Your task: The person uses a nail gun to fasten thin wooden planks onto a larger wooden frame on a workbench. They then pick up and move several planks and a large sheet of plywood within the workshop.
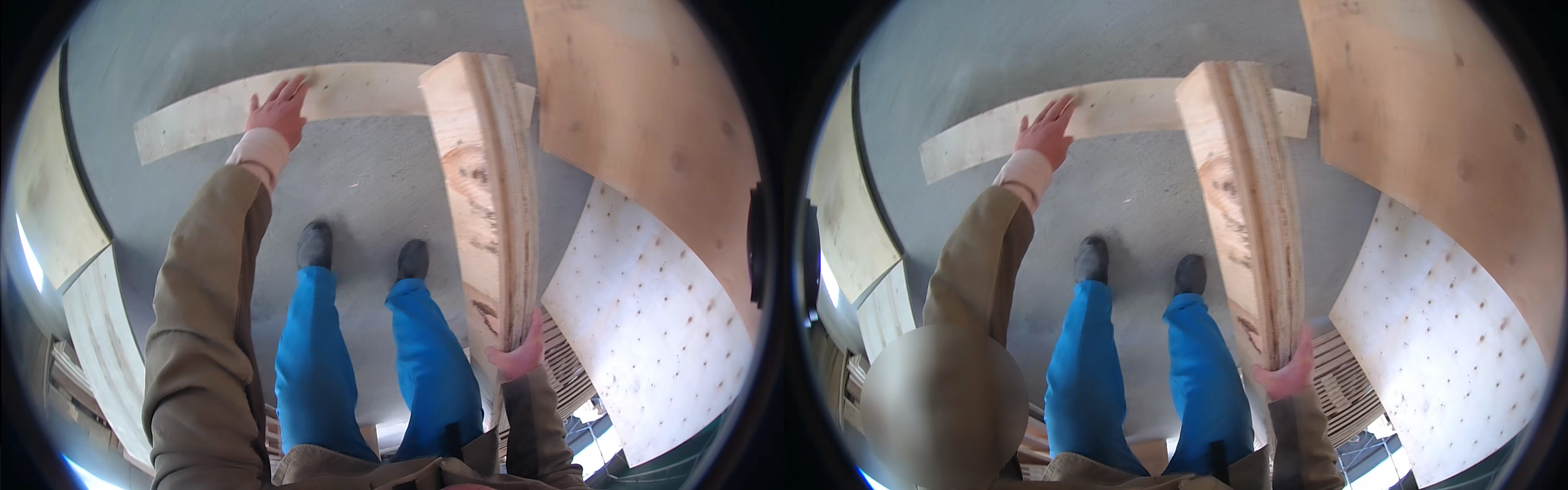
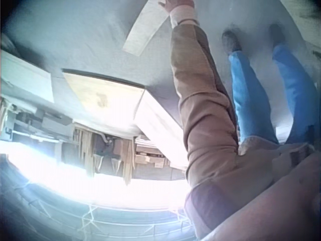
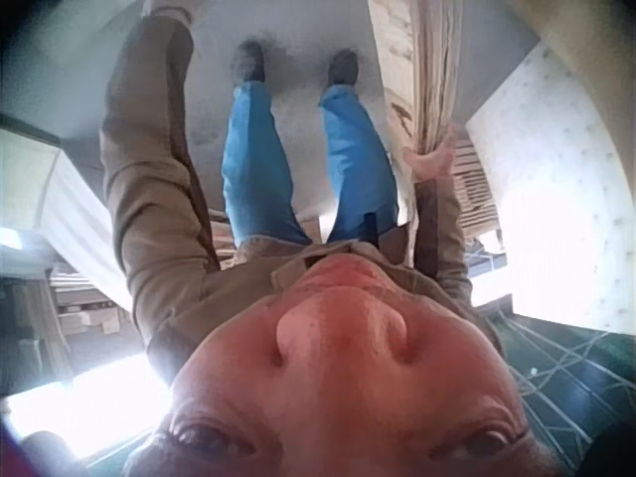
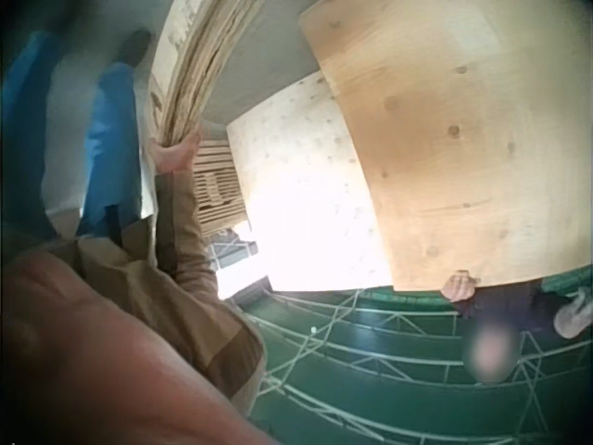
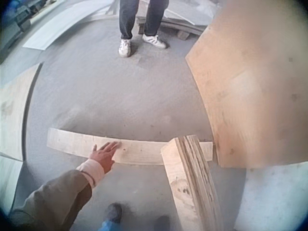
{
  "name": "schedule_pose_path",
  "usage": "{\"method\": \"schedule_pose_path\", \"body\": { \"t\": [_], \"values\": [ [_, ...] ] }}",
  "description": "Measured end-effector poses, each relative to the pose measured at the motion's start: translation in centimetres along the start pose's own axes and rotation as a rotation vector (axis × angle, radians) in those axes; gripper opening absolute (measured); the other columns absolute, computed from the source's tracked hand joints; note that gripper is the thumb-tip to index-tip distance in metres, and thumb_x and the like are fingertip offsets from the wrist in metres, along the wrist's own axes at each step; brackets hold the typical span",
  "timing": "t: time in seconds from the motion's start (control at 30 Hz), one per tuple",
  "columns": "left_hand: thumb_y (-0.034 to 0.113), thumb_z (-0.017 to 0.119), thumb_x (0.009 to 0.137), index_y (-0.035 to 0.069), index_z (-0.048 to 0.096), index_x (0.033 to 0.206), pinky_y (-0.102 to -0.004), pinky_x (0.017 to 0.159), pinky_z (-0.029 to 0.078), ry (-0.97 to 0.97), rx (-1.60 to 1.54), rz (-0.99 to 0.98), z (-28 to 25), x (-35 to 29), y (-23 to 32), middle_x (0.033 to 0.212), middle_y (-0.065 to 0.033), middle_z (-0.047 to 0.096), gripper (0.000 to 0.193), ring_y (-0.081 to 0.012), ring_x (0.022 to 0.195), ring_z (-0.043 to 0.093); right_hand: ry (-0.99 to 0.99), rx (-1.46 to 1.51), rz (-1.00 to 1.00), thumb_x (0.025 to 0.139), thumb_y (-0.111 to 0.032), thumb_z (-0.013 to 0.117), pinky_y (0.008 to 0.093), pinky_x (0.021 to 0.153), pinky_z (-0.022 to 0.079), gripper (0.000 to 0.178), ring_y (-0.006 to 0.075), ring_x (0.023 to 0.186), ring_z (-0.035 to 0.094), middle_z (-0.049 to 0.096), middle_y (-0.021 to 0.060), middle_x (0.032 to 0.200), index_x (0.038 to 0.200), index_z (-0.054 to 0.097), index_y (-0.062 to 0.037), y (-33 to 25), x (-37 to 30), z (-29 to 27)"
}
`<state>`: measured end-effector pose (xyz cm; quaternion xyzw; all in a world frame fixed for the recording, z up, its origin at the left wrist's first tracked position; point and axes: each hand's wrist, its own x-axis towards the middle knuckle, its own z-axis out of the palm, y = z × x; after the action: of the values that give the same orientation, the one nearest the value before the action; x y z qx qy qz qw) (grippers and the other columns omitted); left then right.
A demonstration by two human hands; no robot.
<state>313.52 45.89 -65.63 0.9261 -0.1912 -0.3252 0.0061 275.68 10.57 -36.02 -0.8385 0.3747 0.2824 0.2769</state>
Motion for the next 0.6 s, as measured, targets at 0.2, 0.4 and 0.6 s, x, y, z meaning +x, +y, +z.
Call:
{"method": "schedule_pose_path", "body": {
  "t": [0.2, 0.4, 0.6],
  "values": [
    [0.031, 0.072, 0.094, 0.017, 0.048, 0.153, -0.0507, 0.121, 0.035, 0.010, -0.263, -0.047, 5.7, -5.6, -1.2, 0.162, -0.0074, 0.042, 0.066, -0.0305, 0.147, 0.043, -0.021, -0.166, -0.025, 0.061, -0.023, 0.087, 0.0477, 0.110, 0.043, 0.113, 0.0442, 0.127, 0.053, 0.054, 0.0310, 0.132, 0.154, 0.030, 0.0059, -1.3, -0.2, 0.4],
    [0.023, 0.088, 0.084, 0.000, 0.038, 0.158, -0.0451, 0.117, 0.041, -0.223, -1.560, -0.515, 12.5, -19.0, 3.2, 0.160, -0.0212, 0.044, 0.092, -0.0348, 0.147, 0.044, -0.139, -0.167, 0.002, 0.064, -0.026, 0.087, 0.0491, 0.109, 0.045, 0.113, 0.0456, 0.126, 0.052, 0.055, 0.0293, 0.132, 0.157, 0.028, 0.0009, -3.6, 0.9, 0.0],
    [0.052, 0.087, 0.079, 0.017, 0.017, 0.168, -0.0537, 0.112, 0.037, -0.426, -2.165, -0.469, 8.2, -27.4, 7.8, 0.169, -0.0119, 0.030, 0.118, -0.0312, 0.150, 0.035, -0.237, -0.208, -0.110, 0.066, -0.028, 0.087, 0.0504, 0.108, 0.045, 0.111, 0.0446, 0.126, 0.054, 0.055, 0.0275, 0.134, 0.157, 0.028, -0.0043, -5.9, 0.3, -0.7]
  ]
}}
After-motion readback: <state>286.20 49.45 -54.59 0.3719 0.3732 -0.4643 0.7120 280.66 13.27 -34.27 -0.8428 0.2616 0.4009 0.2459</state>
